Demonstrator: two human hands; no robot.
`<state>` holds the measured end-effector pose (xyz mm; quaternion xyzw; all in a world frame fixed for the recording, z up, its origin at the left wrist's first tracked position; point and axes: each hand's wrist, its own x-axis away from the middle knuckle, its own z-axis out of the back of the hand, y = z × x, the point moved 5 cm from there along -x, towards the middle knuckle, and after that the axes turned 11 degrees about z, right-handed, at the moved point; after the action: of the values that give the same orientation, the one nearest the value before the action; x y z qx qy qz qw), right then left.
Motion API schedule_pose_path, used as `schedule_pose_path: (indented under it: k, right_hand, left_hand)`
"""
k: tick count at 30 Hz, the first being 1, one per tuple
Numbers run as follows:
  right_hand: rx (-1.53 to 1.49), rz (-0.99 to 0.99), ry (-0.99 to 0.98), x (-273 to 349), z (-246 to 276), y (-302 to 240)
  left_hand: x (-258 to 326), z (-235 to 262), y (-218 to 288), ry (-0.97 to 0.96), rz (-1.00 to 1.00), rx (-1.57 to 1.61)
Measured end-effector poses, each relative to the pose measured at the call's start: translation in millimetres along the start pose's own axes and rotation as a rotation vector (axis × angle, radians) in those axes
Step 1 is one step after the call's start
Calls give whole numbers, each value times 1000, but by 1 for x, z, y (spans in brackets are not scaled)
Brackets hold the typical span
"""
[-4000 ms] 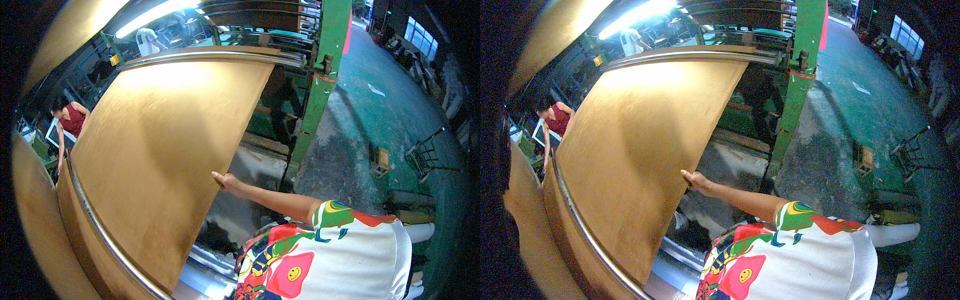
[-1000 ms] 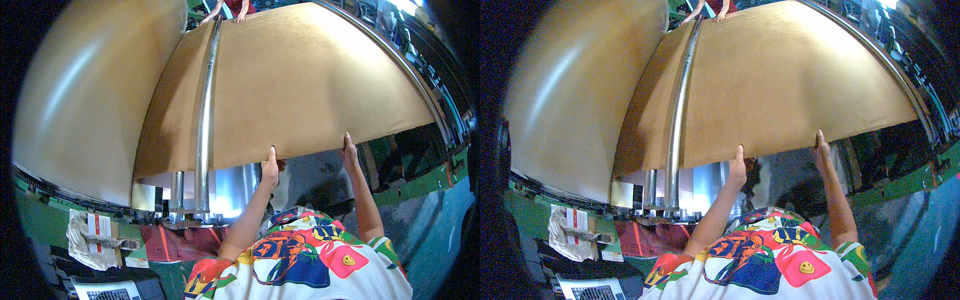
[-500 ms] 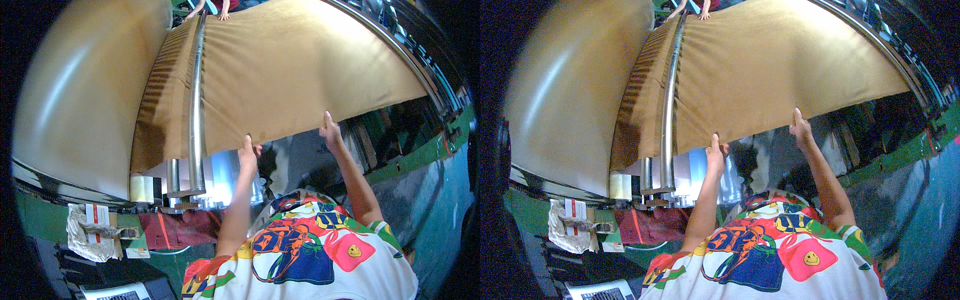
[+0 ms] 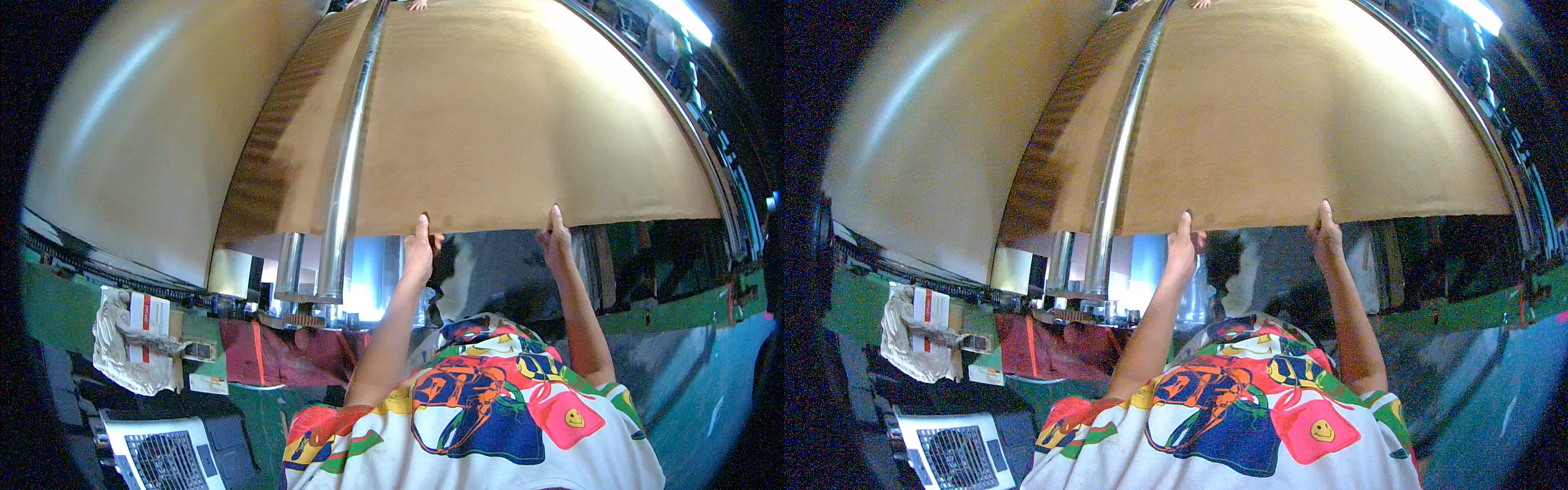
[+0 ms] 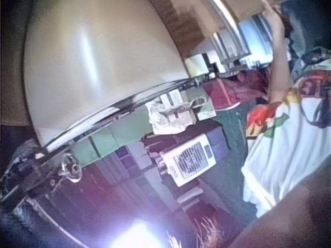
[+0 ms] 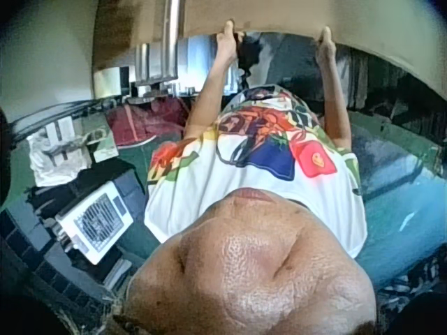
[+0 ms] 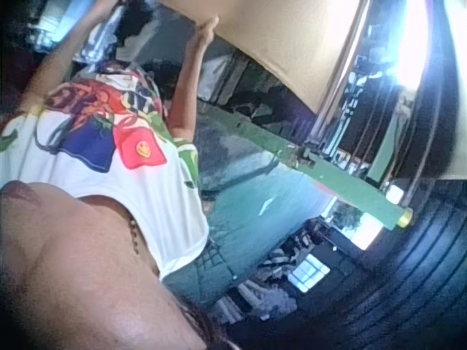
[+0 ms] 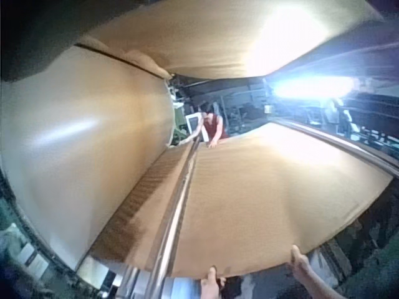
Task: The person feeds a large sheet of brown paper into a machine's rollers, repeatedly adjusting and smoothing the sheet to ensure proper alignment. The person uses both hands to guide the paper through the rollers and occasionally reaches to the side to adjust the sheet's position.
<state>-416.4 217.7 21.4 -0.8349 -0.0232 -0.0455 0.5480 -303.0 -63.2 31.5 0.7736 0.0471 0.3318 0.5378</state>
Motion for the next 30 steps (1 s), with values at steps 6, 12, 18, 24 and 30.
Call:
schedule_pose_path:
  k: [6,12,18,24,30]
  right_hand:
    - [105,58,-27,-7,-3,5]
    - [101,-2,-21,-1,-17,12]
    - [-47,-79,-11,3,-34,25]
    - [7,-56,-46,6,-36,21]
    - [213,-19,-113,19,-41,4]
  left_hand:
    - [1,1,11,62,-9,33]
    - [-12,3,1,329,-289,329]
    - [-13,-79,-15,23,-299,18]
    - [6,-91,-6,-193,0,-33]
    - [-4,-76,-14,-153,-88,88]
